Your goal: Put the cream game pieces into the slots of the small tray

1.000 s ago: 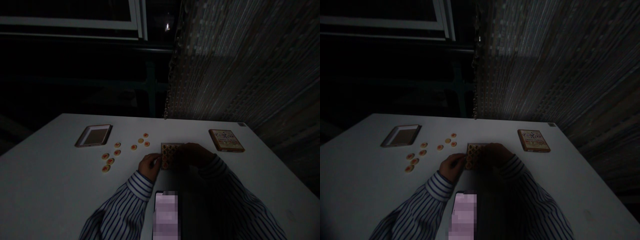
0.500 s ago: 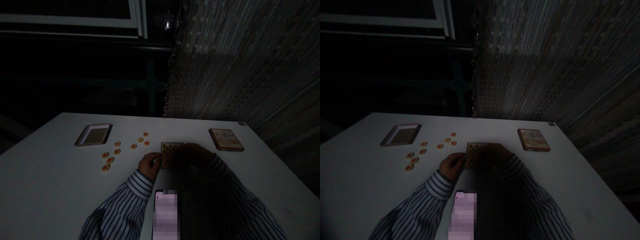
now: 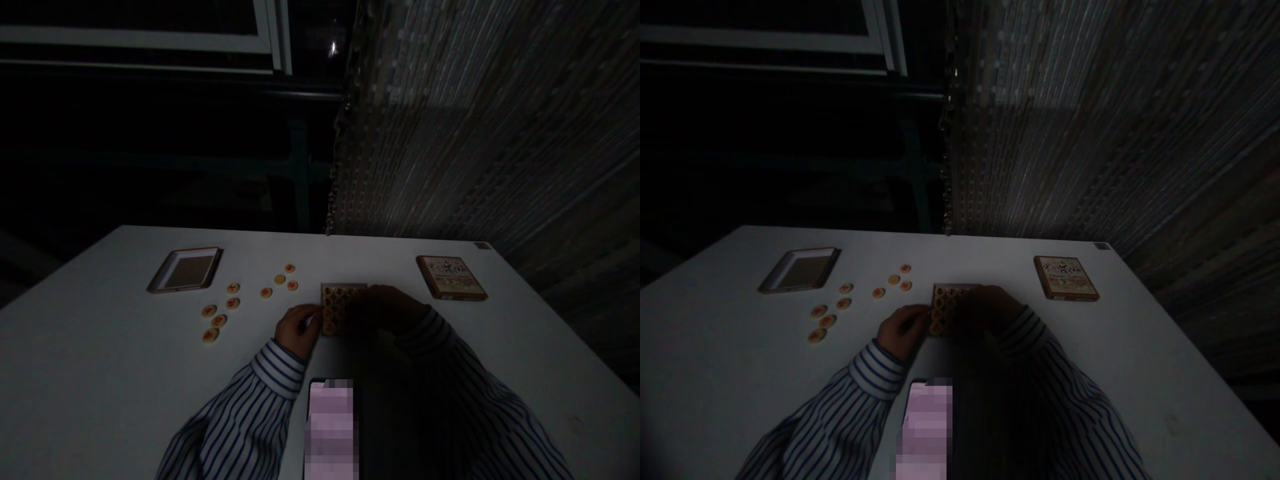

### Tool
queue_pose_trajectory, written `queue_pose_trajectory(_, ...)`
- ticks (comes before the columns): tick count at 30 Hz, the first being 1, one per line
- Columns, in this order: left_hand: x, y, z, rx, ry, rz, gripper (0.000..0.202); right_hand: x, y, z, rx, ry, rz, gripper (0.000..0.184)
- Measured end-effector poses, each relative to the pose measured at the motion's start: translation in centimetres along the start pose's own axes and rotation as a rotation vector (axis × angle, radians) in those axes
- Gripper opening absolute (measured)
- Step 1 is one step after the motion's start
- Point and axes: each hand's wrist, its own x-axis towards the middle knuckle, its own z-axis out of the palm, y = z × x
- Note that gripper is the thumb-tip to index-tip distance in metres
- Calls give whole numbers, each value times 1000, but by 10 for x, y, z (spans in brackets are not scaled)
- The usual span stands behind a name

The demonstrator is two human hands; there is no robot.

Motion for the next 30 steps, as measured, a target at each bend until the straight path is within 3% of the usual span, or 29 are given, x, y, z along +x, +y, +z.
queue_pose_trajectory(9, 0, 0, 0, 12, 3, 9, 17, -1, 1, -1, 3, -1, 23, 32)
queue_pose_trajectory(18, 0, 2, -1, 5, -1, -3, 17, -8, 8, -8, -14, 114, 56, 25)
queue_pose_trajectory(30, 0, 1, -1, -9, 14, 0, 16, -9, 9, -11, -49, 124, 46, 23)
